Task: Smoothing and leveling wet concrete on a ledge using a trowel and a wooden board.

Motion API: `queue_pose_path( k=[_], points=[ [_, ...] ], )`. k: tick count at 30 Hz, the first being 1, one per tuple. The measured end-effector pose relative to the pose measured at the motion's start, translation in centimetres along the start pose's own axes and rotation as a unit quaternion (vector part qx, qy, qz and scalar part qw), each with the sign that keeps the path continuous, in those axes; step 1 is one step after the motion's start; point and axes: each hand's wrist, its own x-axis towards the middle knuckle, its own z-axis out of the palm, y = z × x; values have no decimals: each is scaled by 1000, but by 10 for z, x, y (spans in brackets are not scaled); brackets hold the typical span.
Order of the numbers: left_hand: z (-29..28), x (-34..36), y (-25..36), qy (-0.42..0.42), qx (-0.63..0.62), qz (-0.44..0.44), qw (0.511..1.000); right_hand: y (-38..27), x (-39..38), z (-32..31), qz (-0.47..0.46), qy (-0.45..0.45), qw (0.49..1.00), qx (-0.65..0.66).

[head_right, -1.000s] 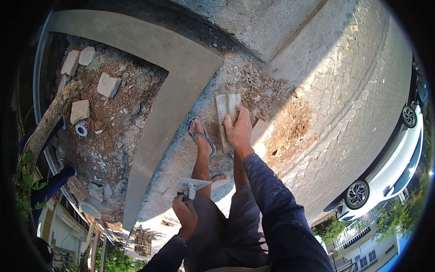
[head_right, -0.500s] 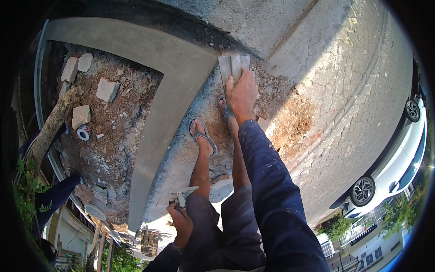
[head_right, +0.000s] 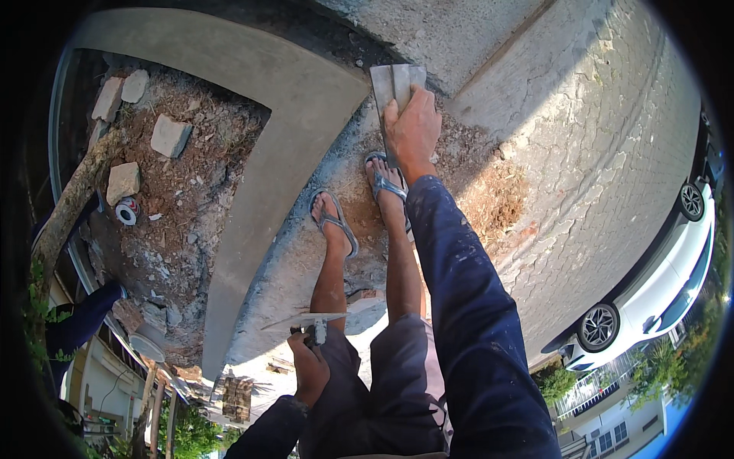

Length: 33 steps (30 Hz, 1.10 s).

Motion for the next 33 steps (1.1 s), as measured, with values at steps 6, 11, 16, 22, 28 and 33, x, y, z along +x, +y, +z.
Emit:
queue_pose_path(
  k=[6, 11, 16, 22, 28, 33],
  points=[
    [1, 1, 0, 2, 0, 5, 1000, -3, -1, 3, 8, -1, 1000, 2],
    [1, 1, 0, -1, -1, 2, 1000, -4, -3, 6, 3, 1, 1000, -4],
    [1, 0, 0, -5, 1, 2, 1000, -4, -6, 11, -2, 14, 1000, -2],
    [3, -1, -1, -2, 14, 4, 1000, -9, -8, 10, -3, 10, 1000, -7],
    [5, -2, 2, 0, 13, -2, 1000, -13, -3, 6, -8, 33, 999, -13],
    [7, -2, 2, 3, 15, 2, 1000, -12, -4, 2, 11, 74, 997, 9]
  ],
)
